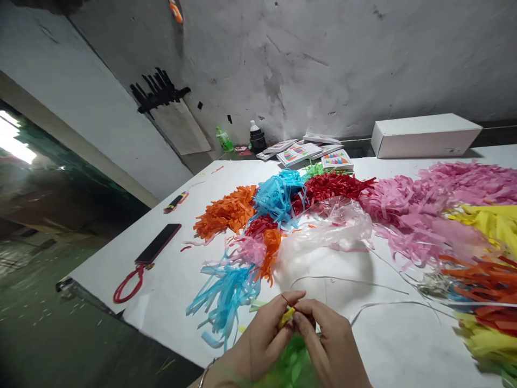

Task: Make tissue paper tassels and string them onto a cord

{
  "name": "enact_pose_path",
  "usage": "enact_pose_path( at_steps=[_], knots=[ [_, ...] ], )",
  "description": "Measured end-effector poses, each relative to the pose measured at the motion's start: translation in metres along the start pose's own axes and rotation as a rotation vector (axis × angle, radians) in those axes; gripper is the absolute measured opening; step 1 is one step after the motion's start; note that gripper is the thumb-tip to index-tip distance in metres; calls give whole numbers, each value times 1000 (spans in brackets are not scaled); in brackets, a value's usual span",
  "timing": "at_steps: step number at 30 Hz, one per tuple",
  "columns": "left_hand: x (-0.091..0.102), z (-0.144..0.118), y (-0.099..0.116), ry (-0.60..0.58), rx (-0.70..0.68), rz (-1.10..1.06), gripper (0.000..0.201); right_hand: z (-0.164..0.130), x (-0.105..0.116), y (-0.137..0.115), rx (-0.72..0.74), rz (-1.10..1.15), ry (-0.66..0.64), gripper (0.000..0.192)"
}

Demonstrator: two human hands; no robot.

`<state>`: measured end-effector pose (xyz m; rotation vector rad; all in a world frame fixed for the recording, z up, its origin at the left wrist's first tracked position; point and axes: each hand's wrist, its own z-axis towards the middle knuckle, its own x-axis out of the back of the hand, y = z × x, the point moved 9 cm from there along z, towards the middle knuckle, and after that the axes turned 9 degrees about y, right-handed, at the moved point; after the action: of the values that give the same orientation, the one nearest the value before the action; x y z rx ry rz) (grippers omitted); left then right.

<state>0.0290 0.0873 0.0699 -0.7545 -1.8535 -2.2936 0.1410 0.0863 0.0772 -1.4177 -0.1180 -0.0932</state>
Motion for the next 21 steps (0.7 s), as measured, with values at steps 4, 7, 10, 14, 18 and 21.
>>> enact_pose_path(
  at_steps=[4,7,10,14,18,21],
  knots=[
    [-4,1,8,-53,8,-91,48,-3,-2,1,-37,75,1,23],
    [-3,0,7,-45,50,-165,43,-2,0,0,-49,59,11,25],
    [4,-3,-5,60,126,-204,25,-1,8,6,-125,26,105,28],
    [8,-6,-31,217,339,-512,28,-6,13,17,-238,57,200,34],
    [-6,-5,-44,229,577,-990,38,-12,10,16,-207,26,200,33],
    [-13,-3,-40,184,636,-1119,39,-13,4,9,-129,-34,138,32]
  ],
)
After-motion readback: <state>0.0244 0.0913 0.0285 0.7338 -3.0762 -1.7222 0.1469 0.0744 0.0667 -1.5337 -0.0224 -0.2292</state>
